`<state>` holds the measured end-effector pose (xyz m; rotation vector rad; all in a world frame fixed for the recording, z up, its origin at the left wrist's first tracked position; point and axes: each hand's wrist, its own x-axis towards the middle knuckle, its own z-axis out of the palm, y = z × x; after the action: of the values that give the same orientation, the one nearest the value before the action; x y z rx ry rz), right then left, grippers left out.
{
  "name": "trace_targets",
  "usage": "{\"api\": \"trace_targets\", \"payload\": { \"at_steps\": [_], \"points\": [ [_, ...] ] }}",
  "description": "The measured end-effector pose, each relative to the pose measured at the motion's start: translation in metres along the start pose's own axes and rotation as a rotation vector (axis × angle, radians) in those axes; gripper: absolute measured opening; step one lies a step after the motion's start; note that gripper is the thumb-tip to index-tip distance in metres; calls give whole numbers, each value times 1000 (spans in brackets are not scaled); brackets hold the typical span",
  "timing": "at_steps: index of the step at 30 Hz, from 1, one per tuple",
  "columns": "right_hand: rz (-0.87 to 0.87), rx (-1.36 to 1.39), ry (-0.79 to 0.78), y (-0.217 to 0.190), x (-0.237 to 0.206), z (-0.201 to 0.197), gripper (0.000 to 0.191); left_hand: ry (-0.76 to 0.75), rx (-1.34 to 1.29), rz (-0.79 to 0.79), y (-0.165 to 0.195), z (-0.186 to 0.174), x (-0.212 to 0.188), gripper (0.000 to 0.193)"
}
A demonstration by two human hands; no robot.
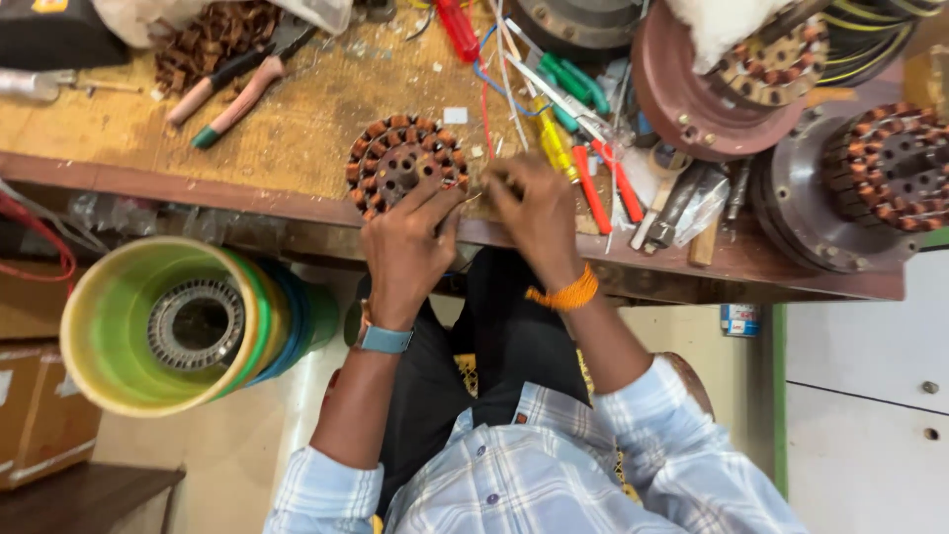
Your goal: The person inserts and secures insulated wires into the slots of a motor stator. They use a small wooden block to press the wires into place and handle multiple colored wires throughout the process.
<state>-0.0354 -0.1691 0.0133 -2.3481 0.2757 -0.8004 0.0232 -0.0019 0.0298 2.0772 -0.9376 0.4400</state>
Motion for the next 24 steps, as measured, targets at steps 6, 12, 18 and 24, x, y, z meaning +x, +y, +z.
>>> {"api": "trace_targets", "payload": {
  "at_steps": [6,12,18,24],
  "points": [
    [-137,102,-167,-14,-26,-20,21,9,-18,-51,0,9,-1,18],
    [-80,-45,-46,-15,5,-10,9,44,-47,-15,-1,5,-3,18],
    [-188,123,-92,-17,-14,-26,10,84,-94,-6,1,7,-1,15],
    [9,-189,-167,-18,-1,-15,18,43,-89,-37,-1,6,-3,16]
  ]
}}
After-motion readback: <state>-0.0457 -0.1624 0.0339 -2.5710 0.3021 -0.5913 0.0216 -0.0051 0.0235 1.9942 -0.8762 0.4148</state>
